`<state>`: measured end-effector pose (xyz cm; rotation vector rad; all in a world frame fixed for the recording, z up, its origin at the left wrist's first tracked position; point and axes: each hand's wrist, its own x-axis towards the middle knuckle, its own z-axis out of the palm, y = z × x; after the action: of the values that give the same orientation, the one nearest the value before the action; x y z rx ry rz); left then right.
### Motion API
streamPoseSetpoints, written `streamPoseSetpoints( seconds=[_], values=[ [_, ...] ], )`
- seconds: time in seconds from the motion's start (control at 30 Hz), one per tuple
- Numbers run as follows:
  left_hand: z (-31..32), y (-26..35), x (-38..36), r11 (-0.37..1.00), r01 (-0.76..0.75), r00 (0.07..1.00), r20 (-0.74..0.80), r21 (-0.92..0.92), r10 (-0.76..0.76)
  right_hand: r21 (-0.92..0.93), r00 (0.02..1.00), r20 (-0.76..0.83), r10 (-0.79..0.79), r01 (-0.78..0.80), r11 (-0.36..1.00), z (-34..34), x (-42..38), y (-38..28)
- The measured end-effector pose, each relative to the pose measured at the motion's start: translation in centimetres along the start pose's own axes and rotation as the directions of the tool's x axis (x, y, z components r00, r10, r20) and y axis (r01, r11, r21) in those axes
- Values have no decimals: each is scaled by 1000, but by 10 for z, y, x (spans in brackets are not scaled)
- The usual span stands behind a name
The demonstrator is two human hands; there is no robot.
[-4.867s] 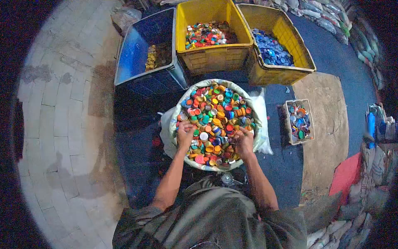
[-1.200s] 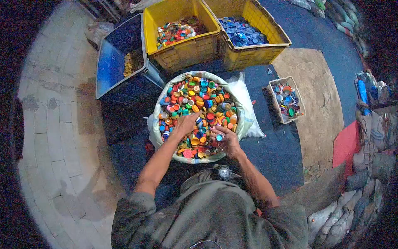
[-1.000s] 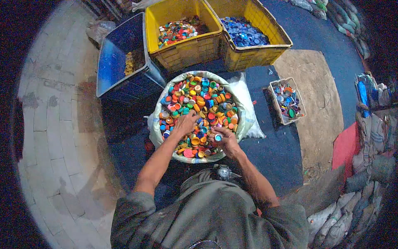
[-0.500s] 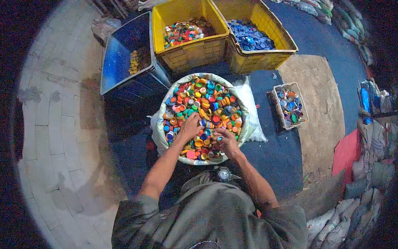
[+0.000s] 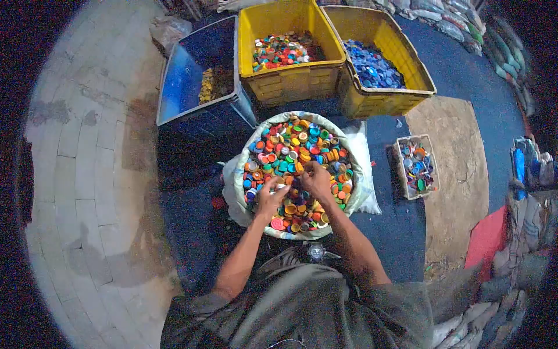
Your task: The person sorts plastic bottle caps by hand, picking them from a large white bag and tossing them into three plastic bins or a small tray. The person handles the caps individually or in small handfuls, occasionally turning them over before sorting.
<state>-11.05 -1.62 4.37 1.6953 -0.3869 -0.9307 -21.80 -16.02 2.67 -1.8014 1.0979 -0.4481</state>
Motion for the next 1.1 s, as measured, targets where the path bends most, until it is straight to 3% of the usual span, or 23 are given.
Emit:
streamPoseSetpoints(
  seconds=[0.03, 0.07, 0.17, 0.2, 0.33, 0.43, 0.57, 0.6, 0.67, 0.7, 0.73, 0.77, 0.83, 0.9, 0.97, 1.1],
  values=[
    [-3, 5, -5, 960, 191, 981, 19, -204, -192, -38, 1000, 3, -22, 22, 999, 2, 10, -4],
    [-10, -7, -2, 916, 249, 968, 72, -315, -239, 23, 998, 0, -57, 57, 998, 3, 17, -7],
    [-21, -12, -9, 688, 313, 944, 133, -655, -302, -158, 973, -27, -229, 222, 962, 12, 41, -9],
    [-25, -15, -10, 624, 326, 941, 181, -710, -286, -223, 936, -92, -339, 312, 923, 25, 53, 4],
    [-30, -21, -22, 499, 348, 923, 196, -794, -332, -395, 902, -13, -431, 391, 831, 37, 67, 7],
    [-32, -26, -25, 472, 352, 918, 200, -808, -341, -452, 932, 26, -363, 335, 827, 41, 69, 3],
    [-32, -22, -25, 412, 353, 909, 203, -840, -364, -325, 959, 0, -282, 267, 907, 38, 63, -9],
    [-32, -22, -23, 412, 327, 927, 204, -850, -315, -261, 945, -72, -319, 291, 920, 42, 65, -5],
    [-31, -21, -18, 373, 330, 933, 240, -867, -268, 76, 996, -57, -68, 73, 994, 45, 62, 5],
    [-30, -17, -16, 354, 335, 935, 260, -873, -243, 241, 998, -20, 53, -47, 969, 43, 59, 5],
    [-29, -15, -13, 366, 329, 936, 249, -870, -249, 549, 978, 142, 156, -208, 810, 35, 55, -5],
    [-27, -13, -10, 366, 334, 935, 258, -869, -242, 659, 935, 258, 243, -354, 663, 24, 47, -13],
    [-23, -7, -3, 367, 342, 935, 273, -865, -226, 810, 901, 348, 260, -429, 400, 19, 36, -6],
    [-15, 3, 3, 340, 326, 939, 258, -882, -229, 822, 871, 465, 158, -491, 287, 9, 23, -5],
    [-8, 15, 12, 324, 327, 934, 252, -888, -254, 831, 815, 488, 313, -544, 118, 8, 11, 4],
    [5, 34, 40, 344, 359, 915, 254, -868, -315, 869, 803, 469, 368, -495, -27, -5, 0, -15]
  ],
)
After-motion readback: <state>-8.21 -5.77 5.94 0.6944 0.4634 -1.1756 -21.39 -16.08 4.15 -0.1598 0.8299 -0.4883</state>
